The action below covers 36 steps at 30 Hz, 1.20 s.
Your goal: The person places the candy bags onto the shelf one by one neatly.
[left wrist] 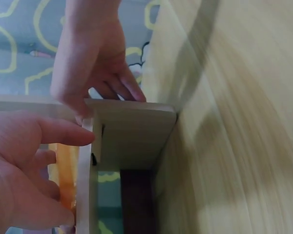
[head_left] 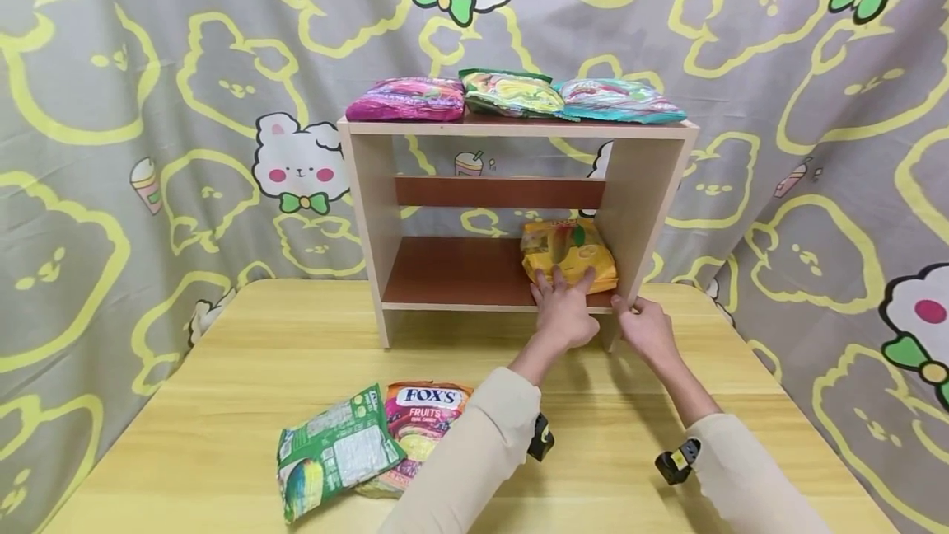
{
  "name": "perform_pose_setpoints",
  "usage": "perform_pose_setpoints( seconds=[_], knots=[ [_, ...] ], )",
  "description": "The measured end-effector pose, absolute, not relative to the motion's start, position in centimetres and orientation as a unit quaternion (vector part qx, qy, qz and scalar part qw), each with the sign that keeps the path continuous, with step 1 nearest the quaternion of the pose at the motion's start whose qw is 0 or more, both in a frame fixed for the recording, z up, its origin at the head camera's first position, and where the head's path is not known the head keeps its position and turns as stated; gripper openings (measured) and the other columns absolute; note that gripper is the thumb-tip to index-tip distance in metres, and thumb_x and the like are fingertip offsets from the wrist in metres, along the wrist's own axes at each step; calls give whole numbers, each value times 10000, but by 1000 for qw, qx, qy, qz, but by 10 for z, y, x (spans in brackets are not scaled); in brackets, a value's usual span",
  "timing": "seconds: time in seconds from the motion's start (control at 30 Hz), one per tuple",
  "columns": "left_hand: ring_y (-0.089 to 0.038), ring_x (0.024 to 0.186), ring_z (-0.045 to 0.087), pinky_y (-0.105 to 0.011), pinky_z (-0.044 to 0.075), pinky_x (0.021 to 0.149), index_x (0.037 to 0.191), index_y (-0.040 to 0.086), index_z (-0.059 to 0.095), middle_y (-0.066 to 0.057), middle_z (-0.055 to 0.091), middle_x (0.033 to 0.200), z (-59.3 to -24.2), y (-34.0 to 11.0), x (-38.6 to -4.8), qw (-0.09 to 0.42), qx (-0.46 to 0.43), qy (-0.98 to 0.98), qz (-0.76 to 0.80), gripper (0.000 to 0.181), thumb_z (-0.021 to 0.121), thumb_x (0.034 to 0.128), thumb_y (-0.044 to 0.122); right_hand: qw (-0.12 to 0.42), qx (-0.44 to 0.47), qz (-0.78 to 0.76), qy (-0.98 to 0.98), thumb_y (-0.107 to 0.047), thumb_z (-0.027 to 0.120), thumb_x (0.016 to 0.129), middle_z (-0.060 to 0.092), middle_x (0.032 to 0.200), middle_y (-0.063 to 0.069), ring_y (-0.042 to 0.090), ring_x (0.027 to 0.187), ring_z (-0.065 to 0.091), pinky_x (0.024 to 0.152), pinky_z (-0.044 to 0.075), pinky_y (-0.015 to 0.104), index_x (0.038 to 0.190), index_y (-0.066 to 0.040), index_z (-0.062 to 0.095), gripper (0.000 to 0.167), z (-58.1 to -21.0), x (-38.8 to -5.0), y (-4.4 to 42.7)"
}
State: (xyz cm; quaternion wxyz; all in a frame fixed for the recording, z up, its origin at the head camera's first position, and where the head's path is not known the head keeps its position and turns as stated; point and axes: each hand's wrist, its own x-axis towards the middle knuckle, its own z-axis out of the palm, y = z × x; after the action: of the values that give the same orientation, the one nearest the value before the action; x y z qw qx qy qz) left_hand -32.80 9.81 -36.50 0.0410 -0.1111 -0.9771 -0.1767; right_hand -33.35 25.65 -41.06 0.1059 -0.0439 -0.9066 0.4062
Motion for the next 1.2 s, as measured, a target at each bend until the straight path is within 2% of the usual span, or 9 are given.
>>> perform_pose_setpoints(
  seconds=[0.57,0.67,0.73,0.8,0.83,0.9,0.97,1.03,1.2],
  knots=[
    [-453,1537,163,-557,234,1247,1495,324,503,-195,321,1626,-366,83,-332,43,-144,-936,-320,761,603,811,5,90,-48,387,-917,-487,425,1036,713,810,211,195,647,599,553,431,323,1018,-8,669,538,-405,-335,258],
    [-448,1521,225,-523,324,1216,1451,291,561,-155,386,1605,-366,80,-333,50,-134,-925,-353,724,606,800,-22,82,-51,387,-917,-487,415,1039,712,812,209,204,666,610,562,435,324,1031,-11,671,541,-405,-334,258],
    [-366,1395,463,-428,459,1117,1410,242,609,-135,530,1503,-366,76,-334,61,-122,-914,-382,658,600,814,-35,81,-52,386,-917,-479,412,1041,718,821,208,209,677,624,570,439,323,1054,-12,679,538,-405,-333,257],
    [-244,1005,668,-321,562,867,1357,193,657,-106,678,1323,-364,70,-335,77,-107,-900,-416,572,593,840,-43,83,-53,386,-917,-471,411,1041,726,834,209,211,693,636,580,443,319,1088,-15,688,536,-404,-332,257],
    [-186,772,648,-286,549,702,1334,168,674,-105,743,1153,-363,67,-335,83,-100,-890,-437,530,584,857,-45,86,-53,387,-917,-468,411,1041,726,841,215,216,694,638,579,443,321,1095,-13,689,536,-404,-332,256],
    [-114,486,399,-245,409,522,1328,132,675,-131,737,865,-361,60,-337,97,-102,-879,-456,485,566,886,-34,92,-54,386,-917,-466,412,1039,729,844,213,222,701,643,581,443,320,1102,-13,692,536,-403,-331,256],
    [-88,411,259,-233,328,475,1327,115,675,-151,700,759,-359,55,-338,117,-106,-870,-466,464,564,898,-23,93,-56,385,-917,-472,412,1037,729,845,212,236,711,637,580,440,322,1092,-17,693,538,-403,-331,256],
    [-102,404,268,-255,346,470,1324,94,674,-178,651,673,-357,50,-338,139,-111,-864,-470,438,568,910,-3,92,-57,384,-917,-477,409,1038,727,852,213,251,726,638,582,438,325,1089,-19,691,540,-403,-331,256],
    [-203,662,679,-357,581,683,1264,56,693,-118,771,907,-352,36,-335,203,-91,-855,-468,322,613,958,111,89,-55,381,-919,-477,409,1042,711,794,168,262,729,606,590,429,325,1107,-16,692,545,-404,-331,255]
  ],
)
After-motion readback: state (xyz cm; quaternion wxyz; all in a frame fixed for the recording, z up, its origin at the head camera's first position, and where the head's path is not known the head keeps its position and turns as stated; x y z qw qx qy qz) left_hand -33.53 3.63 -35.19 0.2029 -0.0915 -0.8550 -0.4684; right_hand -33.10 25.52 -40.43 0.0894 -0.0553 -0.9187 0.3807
